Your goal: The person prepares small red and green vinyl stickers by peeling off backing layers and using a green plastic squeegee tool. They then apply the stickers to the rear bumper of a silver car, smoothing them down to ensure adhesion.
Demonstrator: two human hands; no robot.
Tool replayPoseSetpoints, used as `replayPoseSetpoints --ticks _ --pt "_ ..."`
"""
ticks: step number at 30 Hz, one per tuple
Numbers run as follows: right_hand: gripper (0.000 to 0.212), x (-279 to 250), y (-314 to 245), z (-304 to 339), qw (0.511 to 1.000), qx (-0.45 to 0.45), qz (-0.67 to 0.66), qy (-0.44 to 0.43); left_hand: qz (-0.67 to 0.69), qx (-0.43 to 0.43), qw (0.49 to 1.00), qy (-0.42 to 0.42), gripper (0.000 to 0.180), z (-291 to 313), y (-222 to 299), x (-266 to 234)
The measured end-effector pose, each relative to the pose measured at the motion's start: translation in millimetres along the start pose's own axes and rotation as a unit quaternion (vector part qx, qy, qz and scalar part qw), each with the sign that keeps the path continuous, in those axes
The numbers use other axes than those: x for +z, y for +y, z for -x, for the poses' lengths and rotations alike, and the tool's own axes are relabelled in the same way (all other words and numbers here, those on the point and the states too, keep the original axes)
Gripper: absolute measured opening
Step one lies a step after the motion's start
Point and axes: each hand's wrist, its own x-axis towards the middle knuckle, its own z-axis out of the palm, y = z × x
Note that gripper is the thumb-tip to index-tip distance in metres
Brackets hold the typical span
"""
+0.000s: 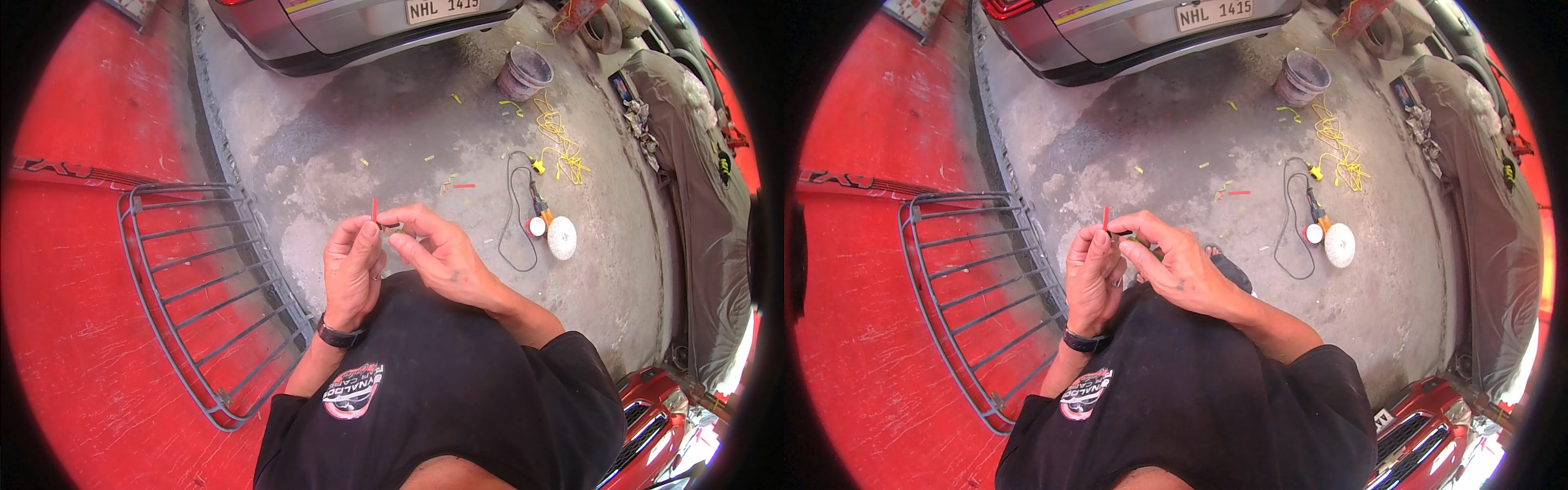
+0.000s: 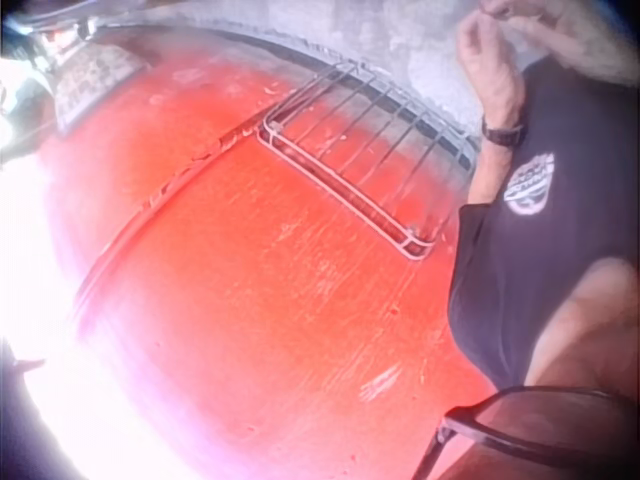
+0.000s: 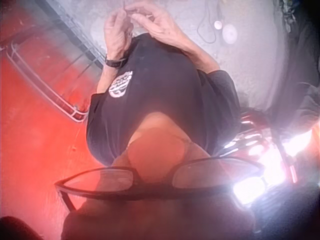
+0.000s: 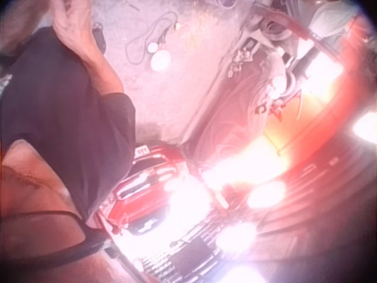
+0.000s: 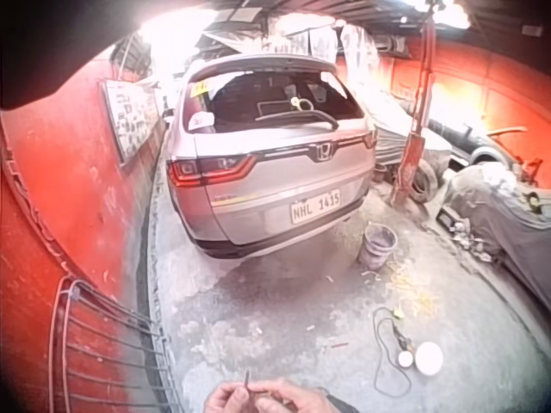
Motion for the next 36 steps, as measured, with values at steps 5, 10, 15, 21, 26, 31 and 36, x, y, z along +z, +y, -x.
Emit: replayPoseSetpoints --ticks 5,10,15,21,26,31,36 --pt "0.027 0 -6 -2 1.0 0.02 0.003 0.004 -0.073 0.038 0.996 0.018 0.016 0 0 2" --pt "0.026 2 2 -3 0.999 -0.026 0.025 0.02 -0.038 0.01 0.999 0.014 0.016 0 3 3" --pt "0.027 3 9 -1 1.0 -0.005 0.008 0.003 -0.023 0.006 1.0 -0.005 0.016 -1 5 3" --pt "0.03 4 -4 1 1.0 -0.007 0.012 -0.016 -0.018 0.019 0.999 -0.034 0.014 -1 3 2" --pt "0.031 4 -4 4 0.997 0.027 -0.061 -0.03 -0.012 0.002 1.0 -0.02 0.013 -2 3 5" --pt "0.029 3 -5 3 0.997 0.054 -0.042 -0.023 0.022 0.031 0.999 -0.03 0.012 -5 -4 -1" --pt "0.027 4 -4 1 0.998 0.054 -0.037 -0.009 0.001 0.07 0.997 -0.014 0.018 -7 -9 -1"
